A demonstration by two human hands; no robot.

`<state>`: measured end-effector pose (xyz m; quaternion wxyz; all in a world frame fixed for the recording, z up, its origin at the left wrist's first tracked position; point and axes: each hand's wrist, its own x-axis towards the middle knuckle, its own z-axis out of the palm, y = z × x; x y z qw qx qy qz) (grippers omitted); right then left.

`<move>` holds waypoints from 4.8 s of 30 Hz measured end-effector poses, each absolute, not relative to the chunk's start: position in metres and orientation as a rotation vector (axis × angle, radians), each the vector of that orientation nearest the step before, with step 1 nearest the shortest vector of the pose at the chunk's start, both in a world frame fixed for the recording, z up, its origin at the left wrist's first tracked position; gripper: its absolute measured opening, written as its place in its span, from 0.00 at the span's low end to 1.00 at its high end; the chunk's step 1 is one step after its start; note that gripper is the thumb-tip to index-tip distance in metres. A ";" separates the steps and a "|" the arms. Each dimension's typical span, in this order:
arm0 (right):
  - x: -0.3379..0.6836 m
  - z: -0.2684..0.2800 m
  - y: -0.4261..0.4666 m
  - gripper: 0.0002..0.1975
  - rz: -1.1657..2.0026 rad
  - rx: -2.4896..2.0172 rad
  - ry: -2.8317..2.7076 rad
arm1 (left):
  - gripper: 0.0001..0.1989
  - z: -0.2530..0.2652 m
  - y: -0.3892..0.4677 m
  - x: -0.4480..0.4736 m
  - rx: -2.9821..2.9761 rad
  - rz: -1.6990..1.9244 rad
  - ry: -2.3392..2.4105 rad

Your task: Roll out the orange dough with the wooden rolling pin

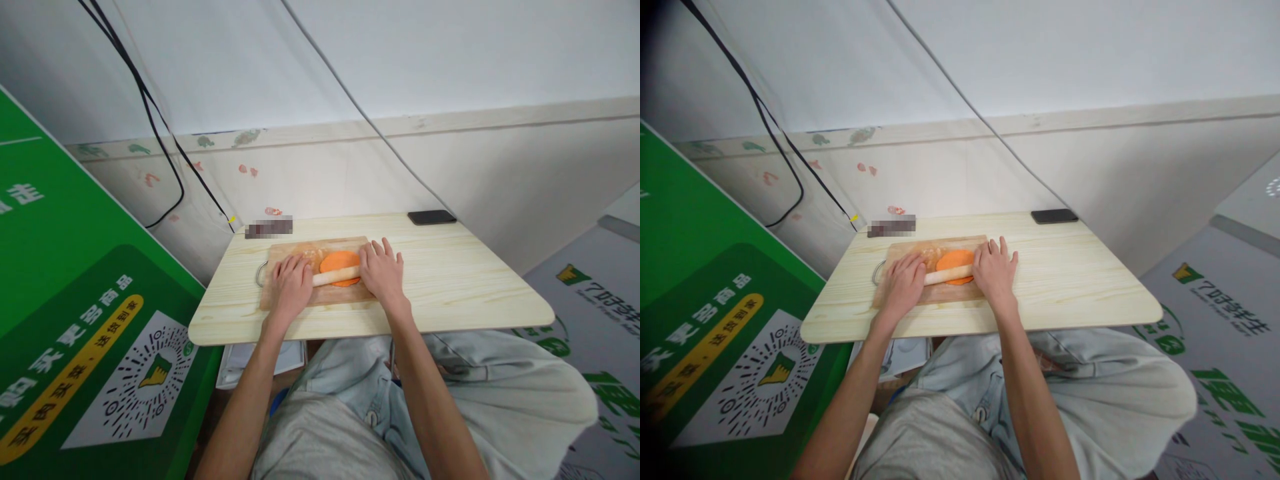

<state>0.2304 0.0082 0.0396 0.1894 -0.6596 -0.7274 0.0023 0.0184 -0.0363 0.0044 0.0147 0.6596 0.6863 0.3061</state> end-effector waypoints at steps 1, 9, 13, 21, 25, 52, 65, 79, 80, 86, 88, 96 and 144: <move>0.232 0.037 0.004 0.28 -0.009 -1.858 -2.036 | 0.21 0.004 -0.036 0.018 2.055 0.955 2.132; 0.238 0.024 -0.024 0.30 -0.042 -1.870 -1.953 | 0.21 0.002 -0.036 0.018 2.041 0.995 2.116; 0.234 0.029 -0.013 0.29 -0.039 -1.913 -1.992 | 0.22 0.003 -0.036 0.018 2.034 0.998 2.117; 0.230 0.042 0.024 0.27 0.034 -1.853 -2.162 | 0.21 0.003 -0.035 0.019 2.017 0.997 2.135; 0.230 0.040 0.022 0.27 0.010 -1.840 -2.137 | 0.21 0.003 -0.035 0.019 2.012 0.992 2.136; 0.229 0.044 0.016 0.29 0.009 -1.910 -2.138 | 0.20 0.006 -0.037 0.019 2.029 0.967 2.132; 0.234 0.033 -0.033 0.31 -0.001 -1.982 -1.965 | 0.21 0.004 -0.037 0.018 2.016 0.999 2.112; 0.223 0.046 0.027 0.32 0.074 -1.935 -2.110 | 0.20 0.005 -0.036 0.019 2.044 1.012 2.125; 0.223 0.045 0.027 0.32 0.069 -1.932 -2.103 | 0.20 0.005 -0.036 0.019 2.045 1.013 2.124; 0.229 0.038 0.001 0.33 -0.023 -1.924 -2.033 | 0.20 0.006 -0.037 0.019 2.030 1.025 2.115; 0.231 0.034 -0.010 0.33 -0.058 -1.924 -2.005 | 0.20 0.006 -0.037 0.018 2.028 1.027 2.109; 0.229 0.031 -0.008 0.31 -0.035 -1.929 -1.967 | 0.20 0.004 -0.037 0.017 2.034 1.032 2.109; 0.226 0.043 0.013 0.30 0.019 -1.872 -2.090 | 0.19 0.005 -0.036 0.018 2.027 0.997 2.135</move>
